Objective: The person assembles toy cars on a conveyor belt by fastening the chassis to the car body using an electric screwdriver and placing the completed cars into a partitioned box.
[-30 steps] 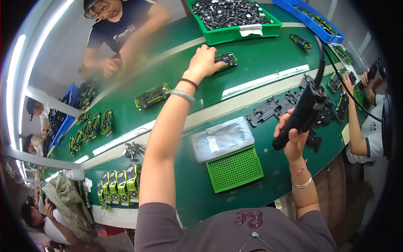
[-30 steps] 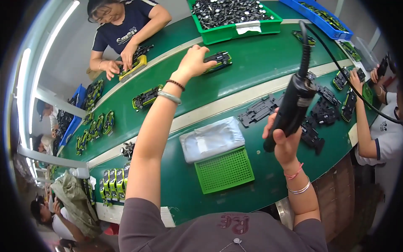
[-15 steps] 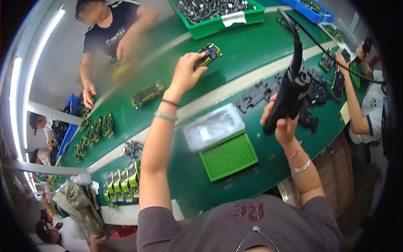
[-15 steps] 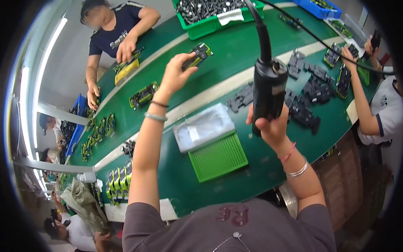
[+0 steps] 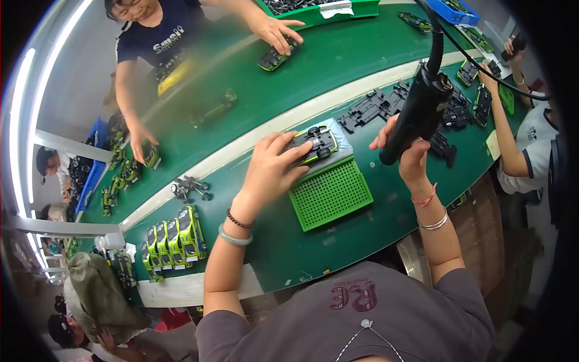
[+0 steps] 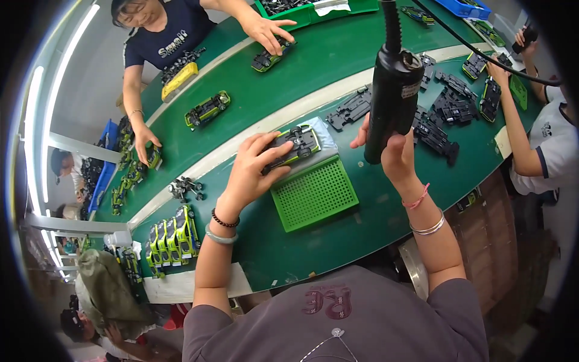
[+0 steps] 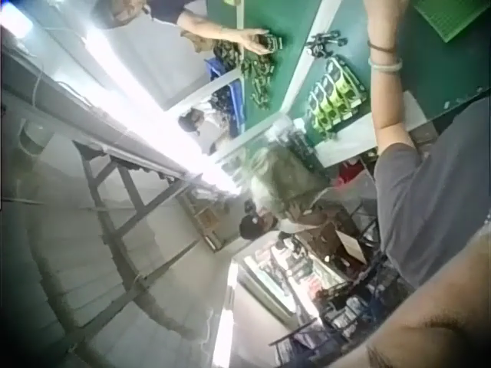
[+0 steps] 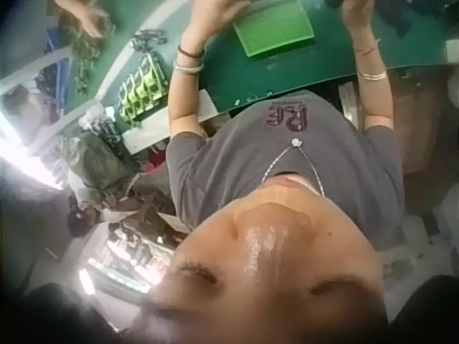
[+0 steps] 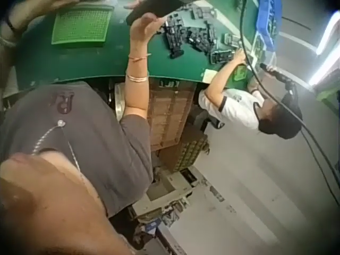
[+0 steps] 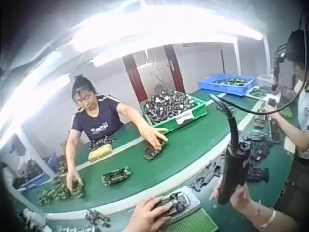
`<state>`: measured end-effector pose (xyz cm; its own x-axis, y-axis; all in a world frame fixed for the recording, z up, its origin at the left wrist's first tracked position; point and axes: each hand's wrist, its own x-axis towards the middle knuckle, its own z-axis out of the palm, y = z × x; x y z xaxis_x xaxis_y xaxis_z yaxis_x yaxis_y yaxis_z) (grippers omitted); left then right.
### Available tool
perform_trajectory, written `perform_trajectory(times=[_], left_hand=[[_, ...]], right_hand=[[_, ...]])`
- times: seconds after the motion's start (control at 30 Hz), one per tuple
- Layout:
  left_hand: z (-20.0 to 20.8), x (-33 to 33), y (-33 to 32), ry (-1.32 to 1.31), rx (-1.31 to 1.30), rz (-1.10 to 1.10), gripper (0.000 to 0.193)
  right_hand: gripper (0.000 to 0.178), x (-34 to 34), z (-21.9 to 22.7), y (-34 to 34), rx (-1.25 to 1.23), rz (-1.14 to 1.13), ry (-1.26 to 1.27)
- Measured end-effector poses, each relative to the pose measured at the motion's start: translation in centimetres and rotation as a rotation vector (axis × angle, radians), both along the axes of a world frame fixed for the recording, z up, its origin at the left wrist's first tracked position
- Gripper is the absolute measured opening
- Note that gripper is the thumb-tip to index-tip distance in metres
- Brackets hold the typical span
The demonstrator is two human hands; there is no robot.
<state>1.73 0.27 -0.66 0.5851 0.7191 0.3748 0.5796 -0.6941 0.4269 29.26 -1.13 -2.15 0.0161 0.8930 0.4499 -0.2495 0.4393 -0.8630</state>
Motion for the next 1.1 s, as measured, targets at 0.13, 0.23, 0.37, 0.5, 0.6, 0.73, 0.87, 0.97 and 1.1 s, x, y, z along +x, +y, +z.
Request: perform_trajectory(times=[0.13, 0.23, 0.37, 0.5, 0.6, 0.73, 0.87, 0.97, 1.1], left_hand=[[-0.2, -0.5, 0.1, 0.05, 0.09, 0.004, 0.043], [-0.3, -0.8, 0.3, 0.052, 0.092, -0.012, 0.041], [-0.9, -0.8, 0.2, 0.043, 0.127, -0.002, 0.042], [-1.3, -1.3, 0.0, 0.036, 0.149, 0.001, 0.043], [-1.4, -1.1, -0.1, 0.019, 0.151, -0.001, 0.043], [-1.3, -1.1, 0.0, 0.008, 0.188, 0.003, 0.043], [-1.4, -1.3, 0.2, 0.0, 0.194, 0.0, 0.043], [-1.3, -1.3, 0.2, 0.015, 0.139, -0.007, 0.042], [-1.5, -1.5, 0.0, 0.007, 0.144, -0.011, 0.042]], right_hand=[[0.094, -0.4, -0.7, 0.3, -0.056, -0.042, 0.049], [0.098, -0.2, -0.3, 0.7, -0.136, -0.058, -0.036], [0.099, -2.7, 3.3, -0.4, -0.096, -0.128, 0.091], [0.104, -8.8, 4.8, -2.1, -0.048, 0.042, 0.327], [0.104, -9.9, 2.9, -2.3, -0.084, 0.126, 0.298], [0.102, -10.1, 2.1, -2.4, -0.123, 0.104, 0.216], [0.101, -10.6, 1.9, -2.1, -0.122, 0.06, 0.181], [0.101, -10.6, 1.4, -2.1, -0.134, 0.084, 0.164], [0.101, -10.7, 1.1, -2.3, -0.153, 0.076, 0.097]])
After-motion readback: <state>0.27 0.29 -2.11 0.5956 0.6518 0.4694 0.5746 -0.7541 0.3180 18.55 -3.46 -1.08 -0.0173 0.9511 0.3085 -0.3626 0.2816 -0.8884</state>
